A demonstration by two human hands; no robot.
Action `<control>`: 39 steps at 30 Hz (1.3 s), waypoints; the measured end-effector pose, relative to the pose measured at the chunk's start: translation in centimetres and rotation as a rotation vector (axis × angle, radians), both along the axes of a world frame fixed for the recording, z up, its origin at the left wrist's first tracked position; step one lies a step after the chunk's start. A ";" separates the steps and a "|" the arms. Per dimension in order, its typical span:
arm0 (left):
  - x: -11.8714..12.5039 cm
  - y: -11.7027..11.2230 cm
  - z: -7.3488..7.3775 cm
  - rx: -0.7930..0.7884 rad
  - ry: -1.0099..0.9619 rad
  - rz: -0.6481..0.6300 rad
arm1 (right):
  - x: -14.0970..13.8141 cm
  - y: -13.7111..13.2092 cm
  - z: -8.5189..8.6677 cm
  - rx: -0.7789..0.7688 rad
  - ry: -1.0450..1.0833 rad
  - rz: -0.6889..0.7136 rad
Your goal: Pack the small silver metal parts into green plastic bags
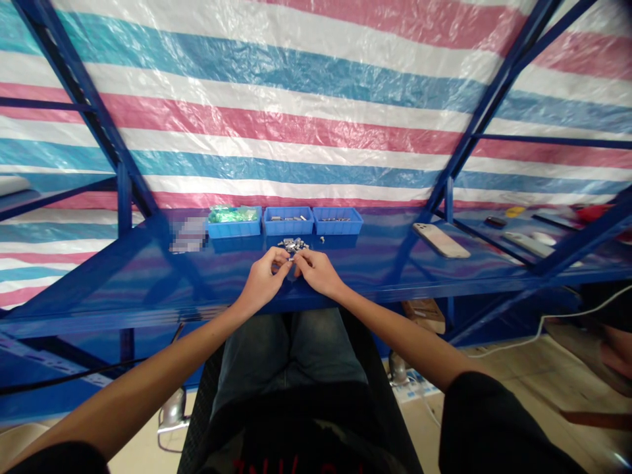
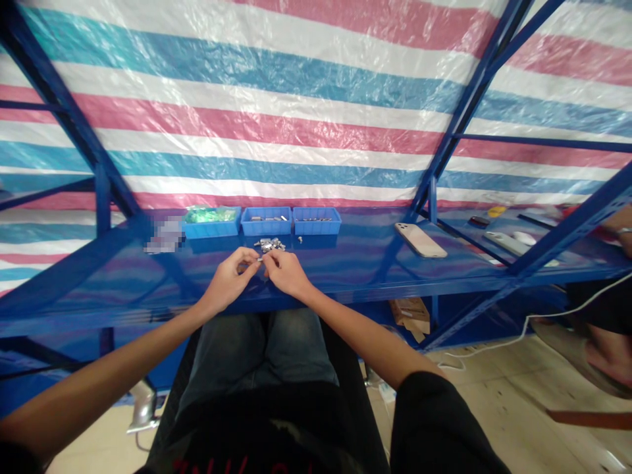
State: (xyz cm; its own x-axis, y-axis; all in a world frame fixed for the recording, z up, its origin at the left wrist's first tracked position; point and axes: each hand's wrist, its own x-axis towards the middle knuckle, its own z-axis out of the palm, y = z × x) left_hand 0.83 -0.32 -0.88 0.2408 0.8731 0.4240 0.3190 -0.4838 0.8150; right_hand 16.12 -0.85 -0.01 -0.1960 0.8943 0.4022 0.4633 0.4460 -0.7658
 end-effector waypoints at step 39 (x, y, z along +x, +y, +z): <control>-0.1 0.3 -0.7 -0.040 -0.089 -0.074 | -0.1 -0.2 -0.2 0.071 0.010 -0.025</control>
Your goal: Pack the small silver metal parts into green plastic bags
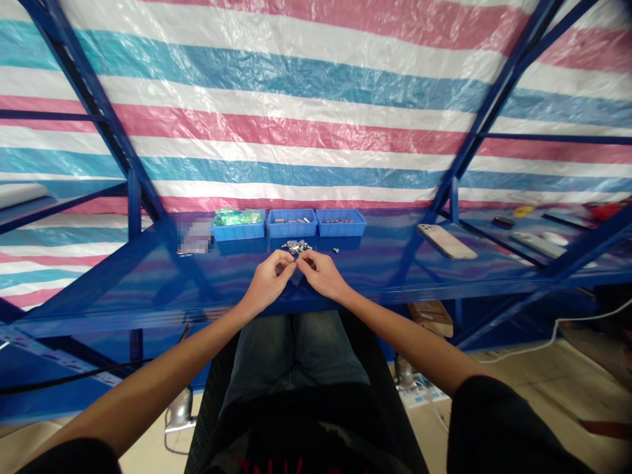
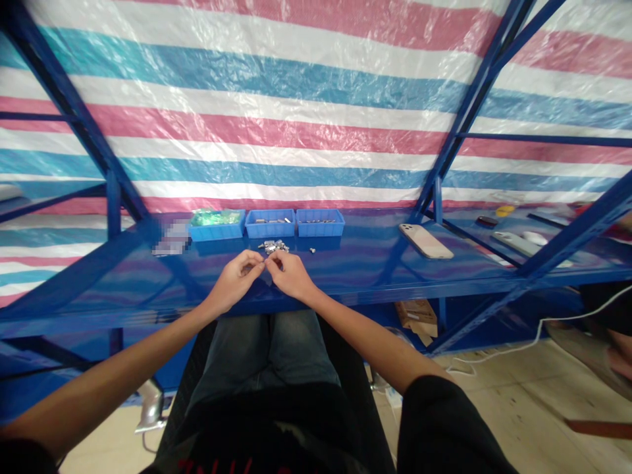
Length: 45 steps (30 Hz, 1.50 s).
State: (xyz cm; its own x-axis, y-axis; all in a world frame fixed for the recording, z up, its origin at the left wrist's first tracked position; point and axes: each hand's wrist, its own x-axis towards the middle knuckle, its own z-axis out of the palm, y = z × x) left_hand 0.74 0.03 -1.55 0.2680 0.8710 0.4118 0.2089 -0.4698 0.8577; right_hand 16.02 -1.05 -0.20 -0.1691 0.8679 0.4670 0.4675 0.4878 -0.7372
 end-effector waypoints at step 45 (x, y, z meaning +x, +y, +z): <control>0.2 -0.9 0.9 -0.010 0.095 -0.091 | 9.0 6.4 -0.9 0.136 -0.664 -0.295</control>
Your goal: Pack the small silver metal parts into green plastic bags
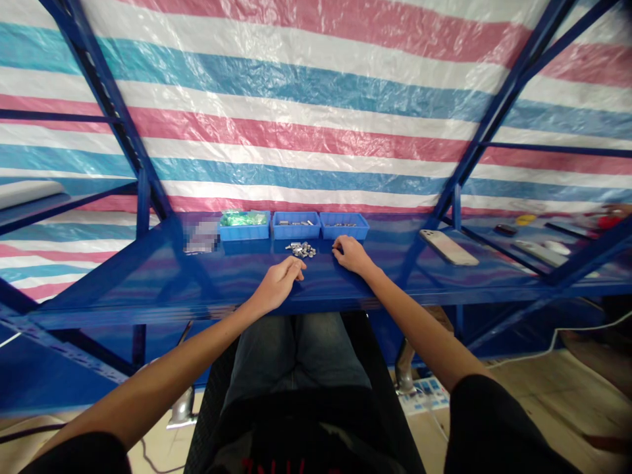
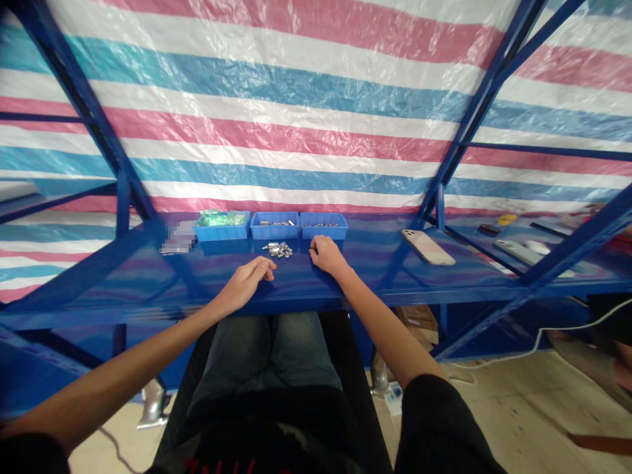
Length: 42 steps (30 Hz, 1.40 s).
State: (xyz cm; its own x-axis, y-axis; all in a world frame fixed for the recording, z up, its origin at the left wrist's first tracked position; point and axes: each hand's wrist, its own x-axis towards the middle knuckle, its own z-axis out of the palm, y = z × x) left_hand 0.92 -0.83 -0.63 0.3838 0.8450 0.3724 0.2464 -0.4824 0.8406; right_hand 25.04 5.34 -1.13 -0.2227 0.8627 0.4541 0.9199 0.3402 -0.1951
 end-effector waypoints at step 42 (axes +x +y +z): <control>0.0 0.9 -0.3 -0.096 -0.032 0.079 | -6.9 -6.4 0.9 0.213 0.037 0.438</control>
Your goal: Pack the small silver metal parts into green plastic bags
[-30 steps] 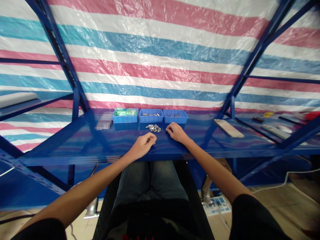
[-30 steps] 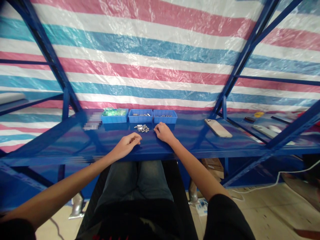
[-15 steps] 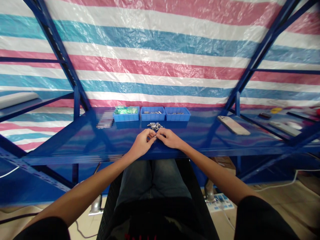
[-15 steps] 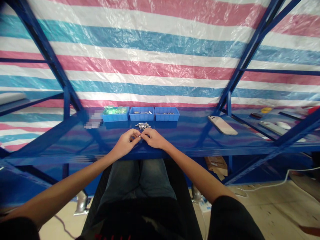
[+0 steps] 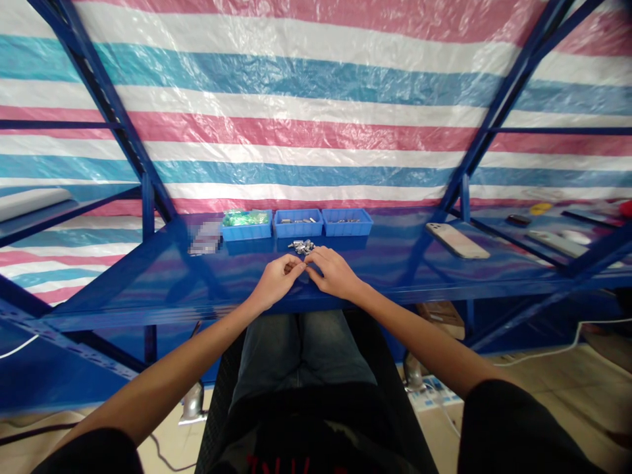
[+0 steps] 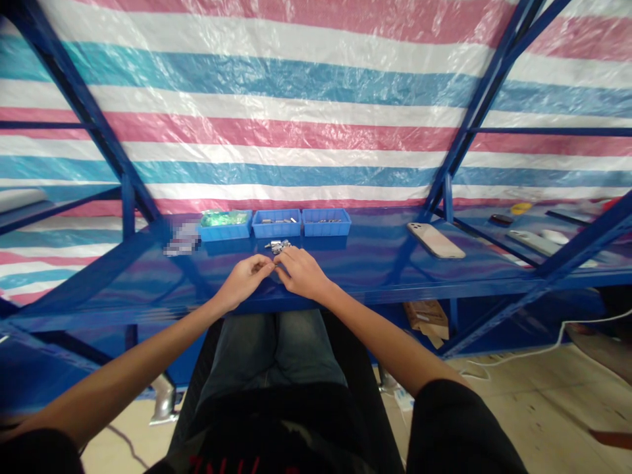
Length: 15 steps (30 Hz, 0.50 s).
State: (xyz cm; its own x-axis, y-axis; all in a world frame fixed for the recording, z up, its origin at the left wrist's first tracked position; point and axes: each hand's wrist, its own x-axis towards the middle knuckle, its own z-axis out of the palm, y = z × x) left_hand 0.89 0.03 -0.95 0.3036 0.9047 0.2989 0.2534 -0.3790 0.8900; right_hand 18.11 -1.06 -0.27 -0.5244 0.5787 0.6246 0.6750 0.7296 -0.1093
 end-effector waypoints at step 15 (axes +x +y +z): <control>-0.1 0.2 -0.3 0.038 -0.064 -0.051 | 0.0 0.2 0.3 -0.070 0.178 0.103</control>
State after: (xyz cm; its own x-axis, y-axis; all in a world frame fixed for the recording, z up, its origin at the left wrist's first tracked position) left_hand 0.76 0.25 -1.27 0.3283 0.8762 0.3530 0.1757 -0.4238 0.8885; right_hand 18.13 -0.85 0.08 -0.4683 0.5729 0.6726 0.5627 0.7803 -0.2729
